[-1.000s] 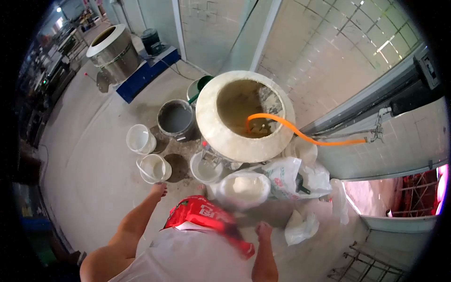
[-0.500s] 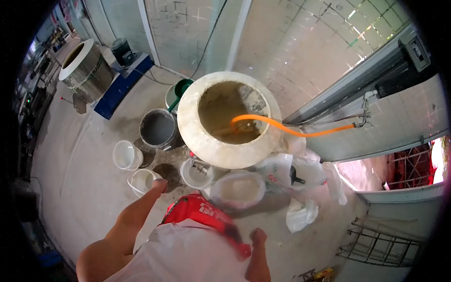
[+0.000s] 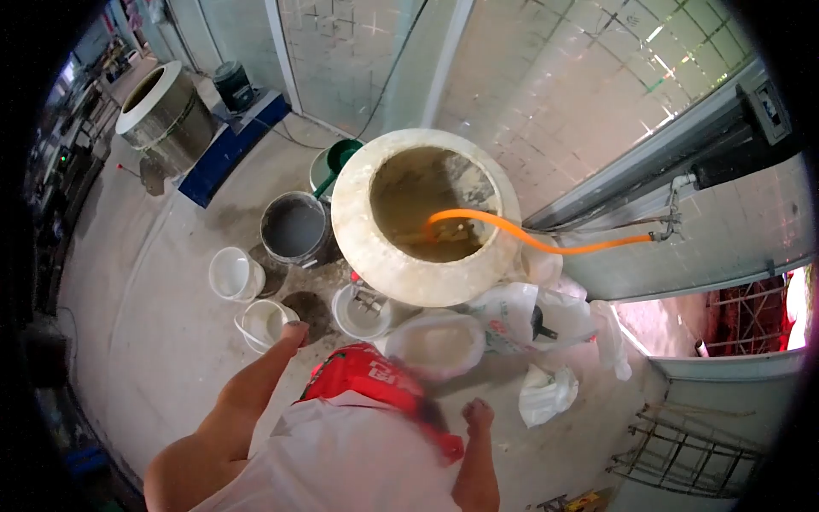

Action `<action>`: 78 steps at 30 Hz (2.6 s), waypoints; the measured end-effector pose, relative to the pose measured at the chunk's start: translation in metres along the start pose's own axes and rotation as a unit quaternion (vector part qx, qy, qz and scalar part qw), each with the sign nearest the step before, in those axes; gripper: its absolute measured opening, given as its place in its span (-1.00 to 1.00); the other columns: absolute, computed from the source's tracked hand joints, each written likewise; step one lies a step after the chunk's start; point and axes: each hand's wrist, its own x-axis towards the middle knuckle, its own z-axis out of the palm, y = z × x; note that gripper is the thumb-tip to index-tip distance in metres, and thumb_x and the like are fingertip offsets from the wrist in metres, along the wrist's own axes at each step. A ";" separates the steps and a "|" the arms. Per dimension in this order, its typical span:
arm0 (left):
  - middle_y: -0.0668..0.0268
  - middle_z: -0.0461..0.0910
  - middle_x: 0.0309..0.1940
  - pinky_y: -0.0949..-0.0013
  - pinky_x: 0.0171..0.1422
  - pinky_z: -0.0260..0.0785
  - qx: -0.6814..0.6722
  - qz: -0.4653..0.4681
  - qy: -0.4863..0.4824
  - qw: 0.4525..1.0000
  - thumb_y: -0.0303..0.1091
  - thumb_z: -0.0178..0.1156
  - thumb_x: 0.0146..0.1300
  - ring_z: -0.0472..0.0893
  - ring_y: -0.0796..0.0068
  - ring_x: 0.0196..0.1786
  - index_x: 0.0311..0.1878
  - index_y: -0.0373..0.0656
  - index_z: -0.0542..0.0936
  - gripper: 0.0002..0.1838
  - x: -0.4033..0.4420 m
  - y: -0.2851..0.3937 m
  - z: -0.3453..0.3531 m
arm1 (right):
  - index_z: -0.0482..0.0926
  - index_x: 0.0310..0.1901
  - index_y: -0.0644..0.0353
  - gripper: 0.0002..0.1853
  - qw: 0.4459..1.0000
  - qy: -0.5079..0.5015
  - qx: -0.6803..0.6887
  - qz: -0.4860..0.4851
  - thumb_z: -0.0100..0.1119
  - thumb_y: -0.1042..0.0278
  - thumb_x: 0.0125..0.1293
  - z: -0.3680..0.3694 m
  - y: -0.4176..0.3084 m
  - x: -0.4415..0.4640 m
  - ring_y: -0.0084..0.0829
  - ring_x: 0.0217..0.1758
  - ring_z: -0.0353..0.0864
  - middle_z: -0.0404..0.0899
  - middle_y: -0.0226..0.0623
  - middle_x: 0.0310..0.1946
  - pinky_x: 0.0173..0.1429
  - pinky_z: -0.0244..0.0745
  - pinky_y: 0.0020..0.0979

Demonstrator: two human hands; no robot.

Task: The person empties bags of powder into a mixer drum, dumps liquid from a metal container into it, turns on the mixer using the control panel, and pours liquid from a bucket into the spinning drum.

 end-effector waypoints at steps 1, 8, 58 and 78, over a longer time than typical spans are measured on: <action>0.37 0.41 -0.70 0.43 -0.66 0.26 0.008 -0.003 0.009 1.000 -0.31 0.09 0.08 0.40 0.51 -0.69 -0.54 -0.11 0.48 -0.86 0.001 -0.002 0.001 | 0.44 -0.18 0.26 -0.83 1.000 -0.013 0.006 0.007 -0.01 0.50 0.17 -0.001 -0.003 0.001 -0.44 -0.61 0.41 0.45 -0.27 -0.52 -0.52 0.41 -0.45; 0.32 0.46 -0.63 0.41 -0.60 0.37 0.094 -0.042 0.052 0.993 -0.25 0.11 0.11 0.49 0.48 -0.62 -0.38 -0.19 0.52 -0.81 0.017 -0.021 -0.006 | 0.41 -0.11 0.26 -0.79 0.998 0.003 0.043 0.040 -0.03 0.54 0.19 -0.013 0.010 -0.003 -0.45 -0.60 0.40 0.44 -0.27 -0.52 -0.52 0.42 -0.46; 0.31 0.43 -0.73 0.36 -0.72 0.15 0.027 0.025 0.011 0.999 -0.33 0.04 0.09 0.38 0.46 -0.74 -0.52 -0.10 0.53 -0.86 0.028 -0.003 -0.030 | 0.42 -0.23 0.34 -0.84 0.996 0.041 0.063 0.038 -0.09 0.62 0.13 0.026 0.031 -0.032 -0.44 -0.66 0.28 0.36 -0.24 -0.56 -0.63 0.25 -0.44; 0.25 0.61 -0.61 0.24 -0.50 0.46 0.552 0.056 -0.047 0.830 -0.35 0.07 -0.01 0.62 0.34 -0.56 -0.66 -0.07 0.62 -0.80 -0.022 0.030 -0.041 | 0.44 -0.20 0.30 -0.84 0.996 0.000 0.077 0.041 0.01 0.53 0.16 -0.003 0.065 0.013 -0.33 -0.59 0.42 0.45 -0.13 -0.53 -0.58 0.40 -0.33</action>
